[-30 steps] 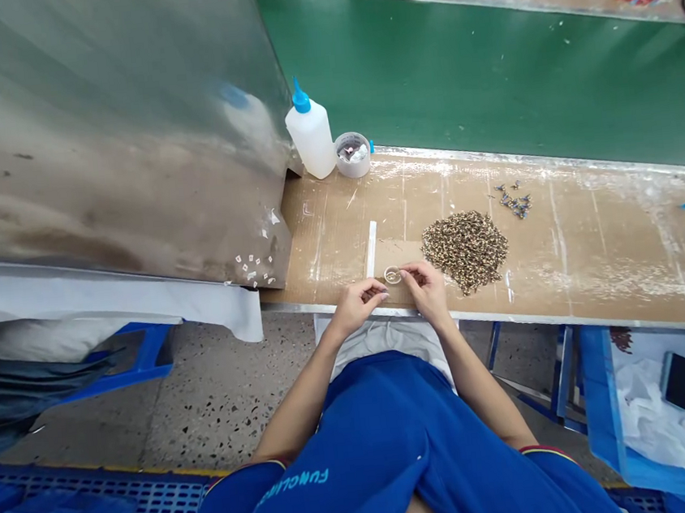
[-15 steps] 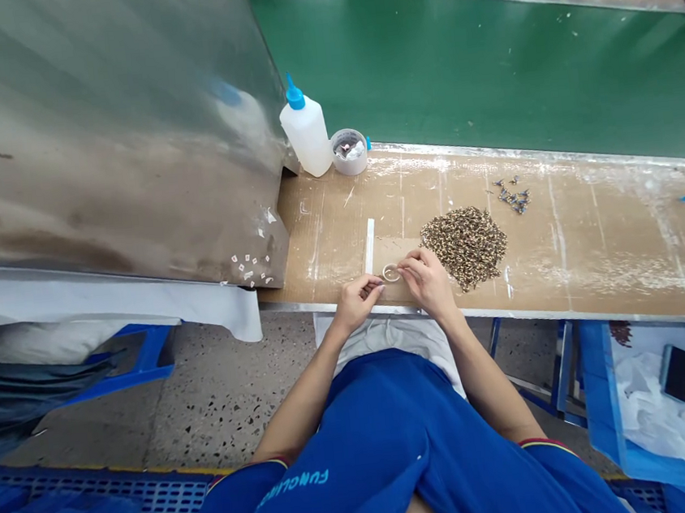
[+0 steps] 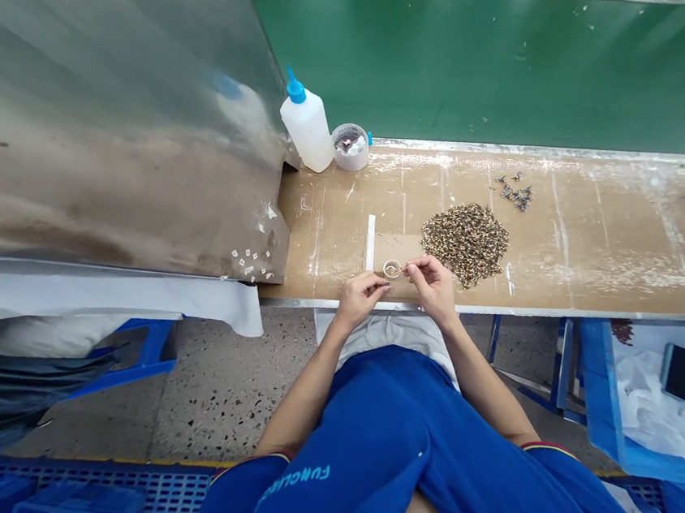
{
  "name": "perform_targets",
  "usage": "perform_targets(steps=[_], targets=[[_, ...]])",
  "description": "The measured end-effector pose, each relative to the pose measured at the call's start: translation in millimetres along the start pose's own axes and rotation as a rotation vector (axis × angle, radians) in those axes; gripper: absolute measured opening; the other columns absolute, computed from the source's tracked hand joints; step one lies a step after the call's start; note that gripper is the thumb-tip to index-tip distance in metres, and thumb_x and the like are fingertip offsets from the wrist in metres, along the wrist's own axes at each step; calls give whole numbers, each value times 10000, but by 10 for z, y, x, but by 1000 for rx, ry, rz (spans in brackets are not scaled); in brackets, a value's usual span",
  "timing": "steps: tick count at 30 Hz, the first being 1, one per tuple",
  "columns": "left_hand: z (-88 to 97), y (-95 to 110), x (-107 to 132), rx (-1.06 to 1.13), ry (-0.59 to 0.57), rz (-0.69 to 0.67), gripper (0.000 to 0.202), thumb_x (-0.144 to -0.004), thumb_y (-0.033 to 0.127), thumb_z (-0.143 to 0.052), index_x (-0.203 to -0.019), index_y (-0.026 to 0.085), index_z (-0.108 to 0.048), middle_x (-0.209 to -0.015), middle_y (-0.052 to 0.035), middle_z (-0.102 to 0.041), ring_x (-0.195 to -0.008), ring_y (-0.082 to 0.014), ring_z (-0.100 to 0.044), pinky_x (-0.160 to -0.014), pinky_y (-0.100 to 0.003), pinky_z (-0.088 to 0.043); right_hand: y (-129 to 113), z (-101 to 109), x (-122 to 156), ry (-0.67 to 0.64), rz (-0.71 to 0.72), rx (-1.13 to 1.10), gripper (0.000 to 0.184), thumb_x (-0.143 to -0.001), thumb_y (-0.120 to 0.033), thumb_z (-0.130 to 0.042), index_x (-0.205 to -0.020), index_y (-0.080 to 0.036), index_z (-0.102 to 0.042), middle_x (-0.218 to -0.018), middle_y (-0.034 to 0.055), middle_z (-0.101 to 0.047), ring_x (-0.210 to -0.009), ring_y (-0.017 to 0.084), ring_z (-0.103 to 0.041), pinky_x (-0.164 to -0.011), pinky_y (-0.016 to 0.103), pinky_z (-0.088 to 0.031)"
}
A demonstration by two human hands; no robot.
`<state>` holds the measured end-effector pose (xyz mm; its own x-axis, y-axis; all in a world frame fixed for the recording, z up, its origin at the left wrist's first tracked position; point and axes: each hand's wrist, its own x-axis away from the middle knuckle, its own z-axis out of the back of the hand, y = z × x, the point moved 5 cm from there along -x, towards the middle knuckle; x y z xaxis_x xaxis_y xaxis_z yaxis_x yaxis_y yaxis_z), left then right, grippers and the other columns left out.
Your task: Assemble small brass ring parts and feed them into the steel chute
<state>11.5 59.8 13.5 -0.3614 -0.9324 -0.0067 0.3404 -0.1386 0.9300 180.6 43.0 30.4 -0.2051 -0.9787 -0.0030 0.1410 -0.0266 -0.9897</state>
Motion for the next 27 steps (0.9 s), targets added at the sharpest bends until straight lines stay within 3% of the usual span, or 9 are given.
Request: perform_targets(steps=[9,27], targets=[[-2,-3,19,-19,3,-57,130,-889,234,-665,-838,150,-749,-748,-38,-675,-617,-120,-553,-600,-230,-421,45,-40,99,8,0,50,306,-885,-525,-634,-850,-222,-662,-796,47,-728,-726,198,-677,-702,338,-551],[-20,-14,29,-84,42,-151,182,-931,271,-633,-821,159,-725,-698,-15,-632,-597,-115,-544,-571,-221,-415,-71,-72,124,-43,125,196,192,-915,-373,-597,-849,-215,-683,-801,41,-737,-708,185,-674,-685,314,-560]])
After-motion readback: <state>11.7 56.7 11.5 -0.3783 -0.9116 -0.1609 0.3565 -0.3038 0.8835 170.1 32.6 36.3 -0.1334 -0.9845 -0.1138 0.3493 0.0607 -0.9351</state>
